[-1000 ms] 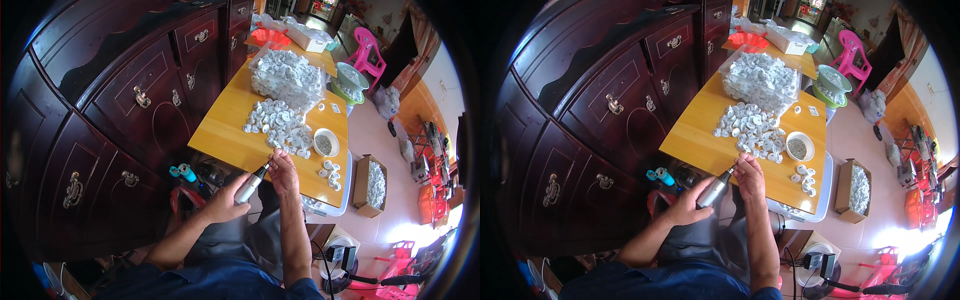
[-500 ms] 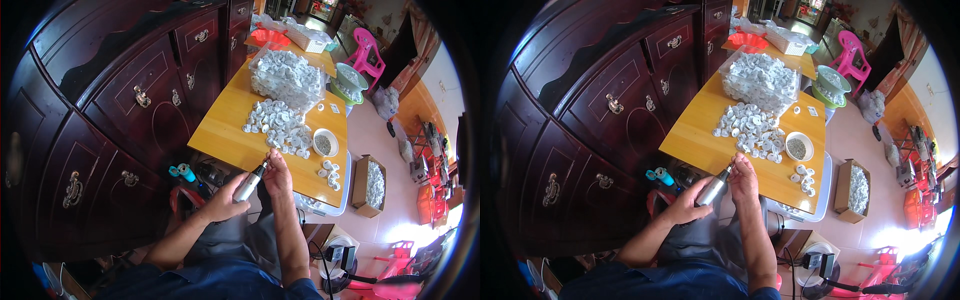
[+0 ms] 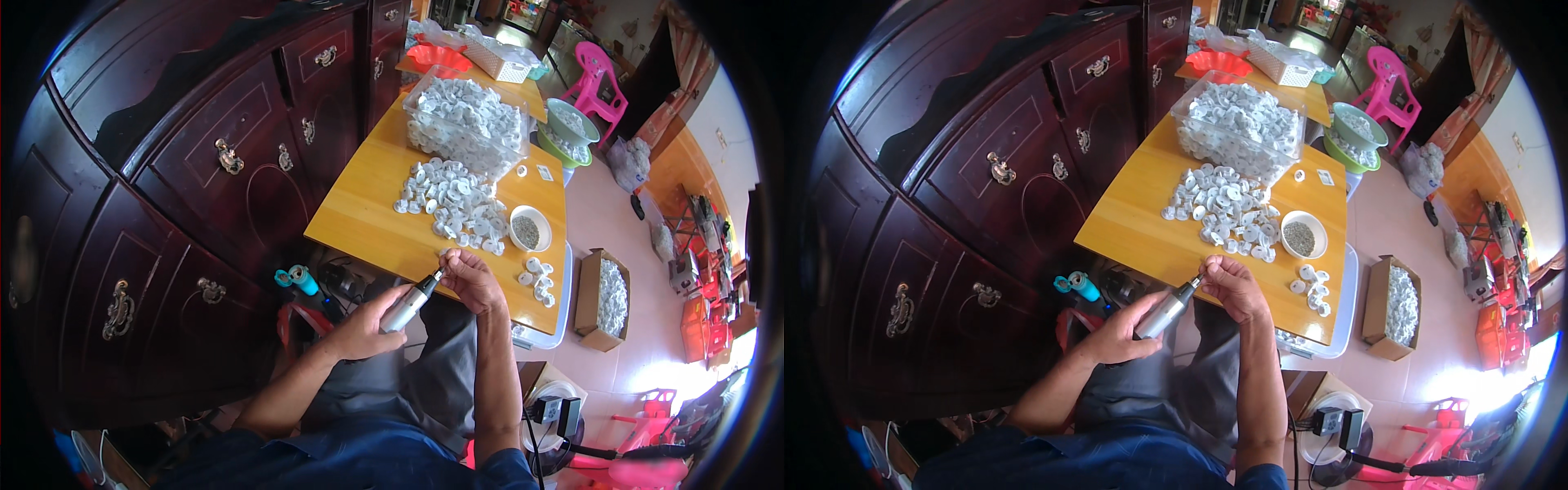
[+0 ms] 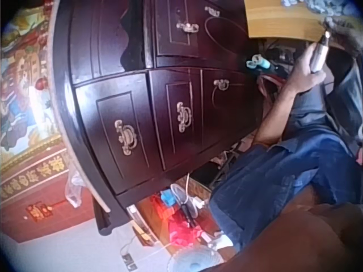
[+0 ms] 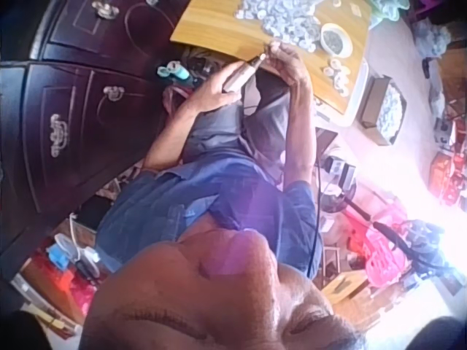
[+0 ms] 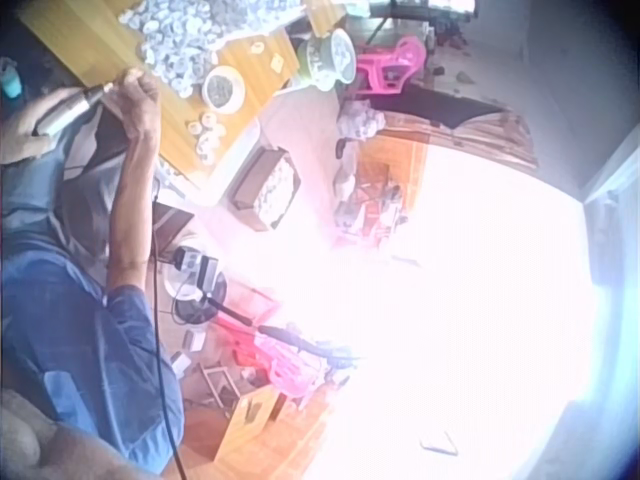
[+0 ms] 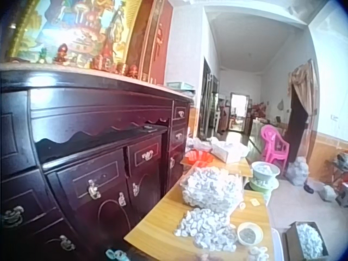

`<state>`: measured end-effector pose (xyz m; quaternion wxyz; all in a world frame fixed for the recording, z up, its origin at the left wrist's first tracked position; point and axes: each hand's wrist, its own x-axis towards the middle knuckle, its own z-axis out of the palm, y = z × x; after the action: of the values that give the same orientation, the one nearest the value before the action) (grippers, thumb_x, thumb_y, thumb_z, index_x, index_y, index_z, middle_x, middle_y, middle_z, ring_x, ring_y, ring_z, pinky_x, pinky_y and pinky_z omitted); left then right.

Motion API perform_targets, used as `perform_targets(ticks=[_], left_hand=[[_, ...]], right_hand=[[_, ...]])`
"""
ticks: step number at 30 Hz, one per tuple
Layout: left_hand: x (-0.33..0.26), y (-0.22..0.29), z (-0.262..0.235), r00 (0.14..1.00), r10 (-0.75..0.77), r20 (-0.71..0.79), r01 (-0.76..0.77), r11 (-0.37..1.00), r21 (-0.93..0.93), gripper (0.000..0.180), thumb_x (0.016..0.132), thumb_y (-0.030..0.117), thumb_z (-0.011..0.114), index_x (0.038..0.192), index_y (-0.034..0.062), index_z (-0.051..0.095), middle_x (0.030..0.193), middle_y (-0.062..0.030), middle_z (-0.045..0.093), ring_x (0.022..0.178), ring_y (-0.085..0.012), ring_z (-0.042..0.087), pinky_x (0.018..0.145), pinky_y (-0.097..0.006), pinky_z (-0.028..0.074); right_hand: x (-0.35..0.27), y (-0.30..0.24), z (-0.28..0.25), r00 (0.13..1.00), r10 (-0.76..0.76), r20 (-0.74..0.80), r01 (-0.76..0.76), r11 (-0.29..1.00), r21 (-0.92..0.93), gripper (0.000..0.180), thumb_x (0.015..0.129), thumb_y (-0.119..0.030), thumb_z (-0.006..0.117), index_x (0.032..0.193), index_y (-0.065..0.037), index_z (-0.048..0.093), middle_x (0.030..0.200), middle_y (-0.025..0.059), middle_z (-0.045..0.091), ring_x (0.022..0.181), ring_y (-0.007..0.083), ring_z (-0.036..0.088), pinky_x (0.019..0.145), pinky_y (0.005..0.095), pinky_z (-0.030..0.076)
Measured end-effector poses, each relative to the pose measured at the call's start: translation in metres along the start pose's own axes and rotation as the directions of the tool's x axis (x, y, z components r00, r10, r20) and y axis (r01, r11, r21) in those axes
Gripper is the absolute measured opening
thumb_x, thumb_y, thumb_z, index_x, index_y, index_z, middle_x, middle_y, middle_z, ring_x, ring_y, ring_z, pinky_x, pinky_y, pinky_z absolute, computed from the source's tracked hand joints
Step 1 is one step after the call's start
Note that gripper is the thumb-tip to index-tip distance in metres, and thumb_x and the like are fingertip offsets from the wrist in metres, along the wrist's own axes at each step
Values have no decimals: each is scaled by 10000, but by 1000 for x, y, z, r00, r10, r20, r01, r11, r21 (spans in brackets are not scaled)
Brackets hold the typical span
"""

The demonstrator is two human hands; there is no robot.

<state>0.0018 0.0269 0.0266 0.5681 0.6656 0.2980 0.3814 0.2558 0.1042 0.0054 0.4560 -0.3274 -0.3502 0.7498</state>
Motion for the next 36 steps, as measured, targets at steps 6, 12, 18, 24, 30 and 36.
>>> perform_targets(ticks=[6, 12, 18, 24, 30, 36], left_hand=[[-1, 19, 0, 979, -192, 70, 199, 975, -102, 747, 803, 69, 655, 1491, 8, 372, 1009, -33, 577, 860, -83, 567, 813, -277, 496], [-2, 12, 1, 985, -169, 13, 169, 976, -137, 757, 807, 65, 649, 1501, 0, 356, 1021, -32, 573, 850, -79, 561, 808, -276, 500], [-4, 2, 1, 992, -126, -26, 124, 989, -77, 756, 810, 78, 657, 1497, -20, 356, 1229, -110, 585, 1087, -149, 581, 958, -311, 472], [-2, 2, 1, 988, -149, -42, 148, 989, -26, 768, 794, 101, 668, 1484, -32, 361, 1300, -146, 579, 1167, -179, 571, 1002, -329, 451], [-1, -7, 1, 994, -73, -87, 79, 994, 72, 718, 814, 55, 661, 1473, -7, 380, 1178, -56, 549, 989, -103, 550, 902, -270, 466], [-2, 1, -1, 985, -153, -75, 160, 983, 95, 722, 807, 71, 680, 1460, -24, 387, 1238, -97, 562, 1124, -147, 538, 989, -301, 438]], right_hand=[[-2, 13, 3, 991, -50, 122, 21, 974, 227, 154, 990, -190, 633, 1094, -77, 636, 1008, 25, 660, 869, 113, 650, 774, 270, 542], [-6, 9, 18, 996, -44, 75, 26, 976, 217, 198, 990, -199, 634, 1147, -79, 625, 1081, 20, 667, 878, 99, 646, 778, 269, 539], [-14, 6, -1, 858, -332, -393, 206, 921, -330, 232, 924, -147, 717, 1127, -64, 645, 1000, 22, 695, 828, 108, 649, 727, 272, 524], [-2, 14, -1, 670, -721, -179, 136, 357, -924, 305, 838, -148, 775, 1093, -41, 649, 972, 99, 671, 753, 208, 654, 686, 351, 538], [15, 24, 8, 724, -686, -70, -61, 38, -997, 219, 805, -165, 740, 1012, -130, 679, 937, 133, 634, 799, 331, 637, 726, 425, 532], [18, 32, 8, 759, -579, -297, 143, 593, -792, 134, 884, -105, 687, 1017, -88, 690, 916, 57, 653, 819, 162, 654, 721, 306, 538]])
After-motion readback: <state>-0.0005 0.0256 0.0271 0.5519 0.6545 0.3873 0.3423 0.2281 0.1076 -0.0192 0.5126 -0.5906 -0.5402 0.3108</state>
